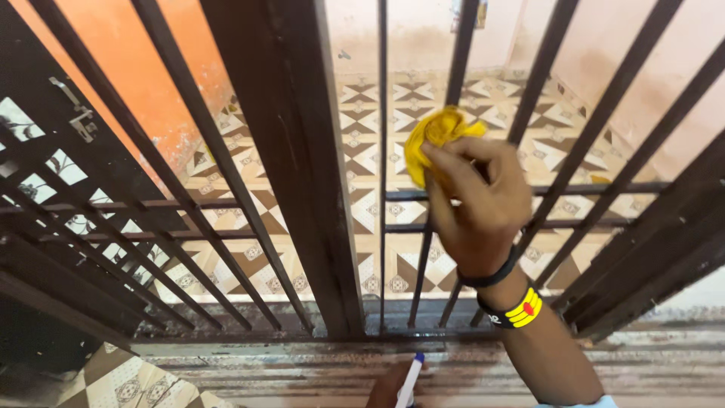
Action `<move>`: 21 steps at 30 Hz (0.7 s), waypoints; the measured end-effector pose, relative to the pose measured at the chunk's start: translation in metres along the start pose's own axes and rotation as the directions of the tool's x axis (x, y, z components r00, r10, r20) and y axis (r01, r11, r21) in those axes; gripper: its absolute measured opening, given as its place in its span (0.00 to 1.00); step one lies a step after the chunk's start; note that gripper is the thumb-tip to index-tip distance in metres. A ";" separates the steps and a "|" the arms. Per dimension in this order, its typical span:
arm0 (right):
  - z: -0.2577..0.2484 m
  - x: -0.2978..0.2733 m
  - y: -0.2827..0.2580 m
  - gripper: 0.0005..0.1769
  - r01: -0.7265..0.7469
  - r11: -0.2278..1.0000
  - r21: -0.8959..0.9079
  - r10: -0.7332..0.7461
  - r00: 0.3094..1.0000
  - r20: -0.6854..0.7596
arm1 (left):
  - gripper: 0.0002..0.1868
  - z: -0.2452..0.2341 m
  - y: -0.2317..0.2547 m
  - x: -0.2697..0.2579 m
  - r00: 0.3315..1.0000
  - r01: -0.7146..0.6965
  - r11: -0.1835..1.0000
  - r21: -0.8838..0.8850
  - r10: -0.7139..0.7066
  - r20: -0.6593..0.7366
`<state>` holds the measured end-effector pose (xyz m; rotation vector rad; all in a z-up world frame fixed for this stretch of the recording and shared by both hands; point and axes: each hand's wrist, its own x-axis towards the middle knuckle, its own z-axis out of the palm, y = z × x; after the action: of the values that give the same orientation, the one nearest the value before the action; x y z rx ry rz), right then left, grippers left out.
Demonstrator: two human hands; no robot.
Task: The person cleans a metal gate by spraying it with a cleaning liquid from a bottle and wiping the bars and frame with a yellow cloth.
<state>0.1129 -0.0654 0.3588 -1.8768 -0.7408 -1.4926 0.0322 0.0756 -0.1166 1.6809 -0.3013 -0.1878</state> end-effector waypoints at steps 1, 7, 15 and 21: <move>-0.002 0.011 -0.002 0.19 0.040 0.999 -0.011 -0.040 0.999 -0.017 | 0.23 0.003 -0.013 0.005 1.000 0.012 1.000 -0.004 -0.012 -0.011; 0.004 0.028 -0.008 0.16 0.047 0.999 -0.009 -0.047 0.994 -0.096 | 0.22 0.001 -0.041 0.012 0.985 0.170 0.966 -0.197 -0.167 0.029; 0.011 -0.062 -0.018 0.15 -0.194 0.981 -0.020 0.195 0.980 0.028 | 0.25 -0.018 -0.048 -0.006 0.992 0.123 0.989 -0.082 -0.122 0.012; 0.017 -0.081 -0.022 0.17 -0.244 0.967 -0.070 0.246 0.969 0.025 | 0.25 -0.037 -0.050 -0.010 0.983 0.181 0.978 -0.101 -0.178 0.040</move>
<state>0.0909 -0.0422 0.2796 -1.9675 -0.4582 -1.3460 0.0380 0.1196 -0.1615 1.6023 -0.1596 -0.3588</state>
